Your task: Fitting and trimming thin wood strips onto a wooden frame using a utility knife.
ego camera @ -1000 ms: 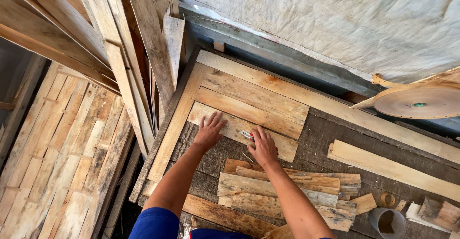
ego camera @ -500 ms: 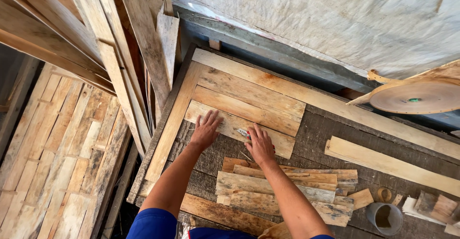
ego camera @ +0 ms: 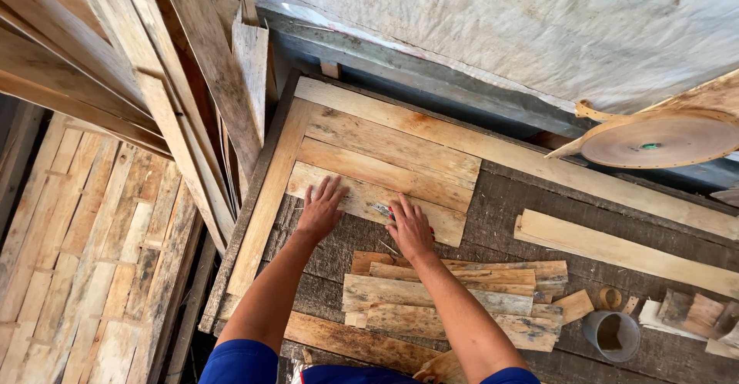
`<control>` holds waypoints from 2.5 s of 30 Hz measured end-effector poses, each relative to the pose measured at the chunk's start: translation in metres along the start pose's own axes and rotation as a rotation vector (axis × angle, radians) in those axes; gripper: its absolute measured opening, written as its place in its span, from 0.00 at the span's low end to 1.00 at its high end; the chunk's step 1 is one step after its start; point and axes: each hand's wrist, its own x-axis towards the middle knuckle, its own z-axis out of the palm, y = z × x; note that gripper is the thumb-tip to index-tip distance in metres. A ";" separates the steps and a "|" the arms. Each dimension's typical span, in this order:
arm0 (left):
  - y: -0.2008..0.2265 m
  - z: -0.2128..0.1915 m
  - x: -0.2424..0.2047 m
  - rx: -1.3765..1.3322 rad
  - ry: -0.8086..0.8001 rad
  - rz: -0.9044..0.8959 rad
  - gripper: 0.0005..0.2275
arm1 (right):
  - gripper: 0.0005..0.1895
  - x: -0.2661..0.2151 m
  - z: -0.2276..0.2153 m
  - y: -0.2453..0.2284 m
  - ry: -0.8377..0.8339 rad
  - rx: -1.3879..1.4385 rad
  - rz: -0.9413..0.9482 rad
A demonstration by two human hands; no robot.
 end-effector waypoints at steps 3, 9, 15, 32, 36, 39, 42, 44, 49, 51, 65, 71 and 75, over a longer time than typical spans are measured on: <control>0.001 -0.003 -0.001 -0.010 0.019 0.007 0.28 | 0.35 0.004 0.010 0.005 0.031 -0.011 -0.029; -0.003 0.006 0.003 0.038 0.014 0.022 0.29 | 0.35 0.004 0.010 0.004 0.013 -0.034 -0.015; -0.004 0.008 0.003 0.025 0.027 0.027 0.29 | 0.36 0.004 0.008 0.003 -0.001 -0.010 0.000; 0.001 0.000 0.004 -0.019 0.012 -0.008 0.29 | 0.38 -0.001 -0.001 0.001 0.022 0.026 0.009; 0.014 -0.010 -0.006 -0.013 0.069 -0.018 0.30 | 0.41 -0.018 -0.008 0.009 0.104 0.087 0.021; 0.018 0.015 -0.014 -0.136 0.241 0.004 0.29 | 0.40 -0.042 -0.014 0.023 0.178 0.147 0.056; 0.032 0.032 -0.030 -0.231 0.344 0.065 0.25 | 0.37 -0.068 -0.008 0.045 0.233 0.129 0.104; 0.046 0.042 -0.034 -0.219 0.288 0.108 0.25 | 0.33 -0.084 0.000 0.062 0.289 0.172 0.127; 0.097 0.044 -0.070 -0.306 0.062 0.175 0.28 | 0.20 -0.131 -0.022 0.082 0.216 0.211 0.316; 0.114 0.051 -0.077 -0.230 -0.073 0.263 0.21 | 0.16 -0.147 -0.026 0.097 0.141 0.273 0.384; 0.166 0.071 -0.122 -0.095 0.033 0.282 0.24 | 0.17 -0.229 -0.006 0.133 0.117 0.145 0.150; 0.167 0.078 -0.123 -0.089 0.077 0.283 0.17 | 0.20 -0.227 -0.002 0.141 0.069 0.208 0.173; 0.159 0.088 -0.116 -0.202 0.156 0.261 0.10 | 0.20 -0.228 -0.025 0.135 0.055 0.238 0.196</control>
